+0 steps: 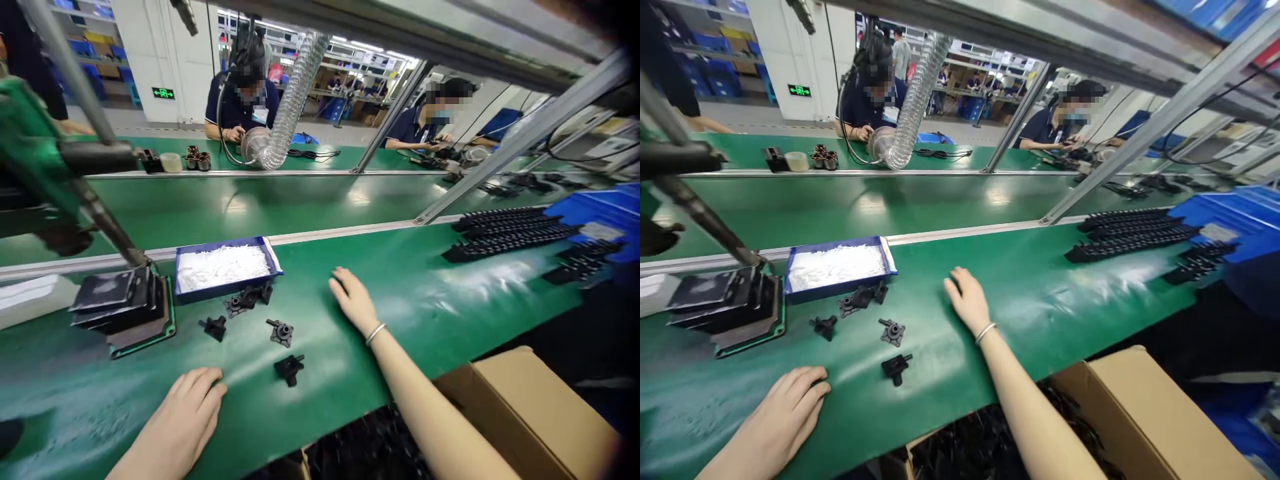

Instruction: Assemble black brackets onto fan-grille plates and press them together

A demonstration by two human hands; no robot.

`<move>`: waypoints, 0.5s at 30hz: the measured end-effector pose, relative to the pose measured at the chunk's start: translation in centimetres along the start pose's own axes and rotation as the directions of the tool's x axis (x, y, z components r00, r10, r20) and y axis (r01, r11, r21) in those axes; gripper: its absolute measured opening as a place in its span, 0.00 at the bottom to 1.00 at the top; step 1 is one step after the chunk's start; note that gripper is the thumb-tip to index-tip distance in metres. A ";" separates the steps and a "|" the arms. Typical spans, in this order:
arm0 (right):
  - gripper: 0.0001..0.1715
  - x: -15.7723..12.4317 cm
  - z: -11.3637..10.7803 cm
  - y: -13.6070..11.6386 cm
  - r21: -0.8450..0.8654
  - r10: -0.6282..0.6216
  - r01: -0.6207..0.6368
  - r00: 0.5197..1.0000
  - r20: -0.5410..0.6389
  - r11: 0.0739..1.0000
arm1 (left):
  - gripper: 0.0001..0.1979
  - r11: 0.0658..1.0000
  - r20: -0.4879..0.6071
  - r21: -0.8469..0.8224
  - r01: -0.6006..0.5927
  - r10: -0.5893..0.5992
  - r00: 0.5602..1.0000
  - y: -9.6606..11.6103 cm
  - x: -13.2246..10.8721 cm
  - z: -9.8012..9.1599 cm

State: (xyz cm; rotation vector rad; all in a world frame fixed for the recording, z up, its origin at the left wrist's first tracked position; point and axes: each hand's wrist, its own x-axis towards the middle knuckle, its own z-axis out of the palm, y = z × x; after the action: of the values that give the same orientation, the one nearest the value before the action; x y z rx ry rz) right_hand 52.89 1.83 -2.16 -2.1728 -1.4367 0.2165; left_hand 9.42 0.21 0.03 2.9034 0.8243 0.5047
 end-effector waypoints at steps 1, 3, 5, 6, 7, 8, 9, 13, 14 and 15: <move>0.28 -1.4 0.9 -2.1 0.053 -0.099 0.096 0.993 0.069 0.994 | 0.12 1.000 -0.006 -0.015 0.002 -0.002 1.000 0.1 0.1 0.0; 0.26 -4.0 2.3 -5.6 0.172 -0.273 0.242 0.944 0.186 0.955 | 0.12 0.999 0.008 -0.043 0.007 -0.007 1.000 0.6 0.3 -0.1; 0.24 -5.9 2.8 -8.0 0.285 -0.395 0.323 0.885 0.248 0.902 | 0.11 0.997 0.042 -0.065 0.028 -0.025 0.999 1.2 0.3 -0.3; 0.24 -6.4 2.9 -8.6 0.331 -0.437 0.346 0.861 0.259 0.878 | 0.10 0.997 0.068 -0.076 0.030 -0.025 0.997 1.4 0.2 -0.5; 0.24 -6.7 3.0 -8.9 0.370 -0.457 0.350 0.851 0.258 0.861 | 0.10 0.996 0.089 -0.081 0.027 -0.020 0.996 1.6 0.0 -0.8; 0.24 -6.6 3.1 -8.8 0.395 -0.460 0.344 0.852 0.249 0.852 | 0.09 0.997 0.098 -0.068 0.029 -0.022 0.995 1.5 -0.2 -1.2; 0.24 -6.4 3.3 -8.6 0.409 -0.446 0.325 0.861 0.244 0.853 | 0.11 0.998 0.105 -0.054 0.040 -0.034 0.994 1.3 -0.6 -1.8; 0.22 -5.0 3.5 -8.2 0.429 -0.200 0.113 0.966 0.163 0.896 | 0.26 0.979 0.071 0.052 0.195 -0.199 0.978 -1.4 -3.8 -6.9; 0.22 -5.0 3.2 -8.8 0.398 -0.137 0.088 0.986 0.097 0.913 | 0.29 0.957 0.054 0.117 0.265 -0.273 0.961 -2.5 -5.1 -8.5; 0.23 -5.3 2.8 -9.7 0.363 -0.092 0.078 0.995 0.022 0.929 | 0.31 0.924 0.040 0.199 0.326 -0.340 0.940 -3.8 -6.4 -10.1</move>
State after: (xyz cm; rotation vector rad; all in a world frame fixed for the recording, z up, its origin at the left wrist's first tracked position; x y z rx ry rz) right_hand 41.63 0.95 -0.45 -1.8122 -1.3837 0.4564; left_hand -0.97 0.00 7.09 2.8291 1.3902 0.2969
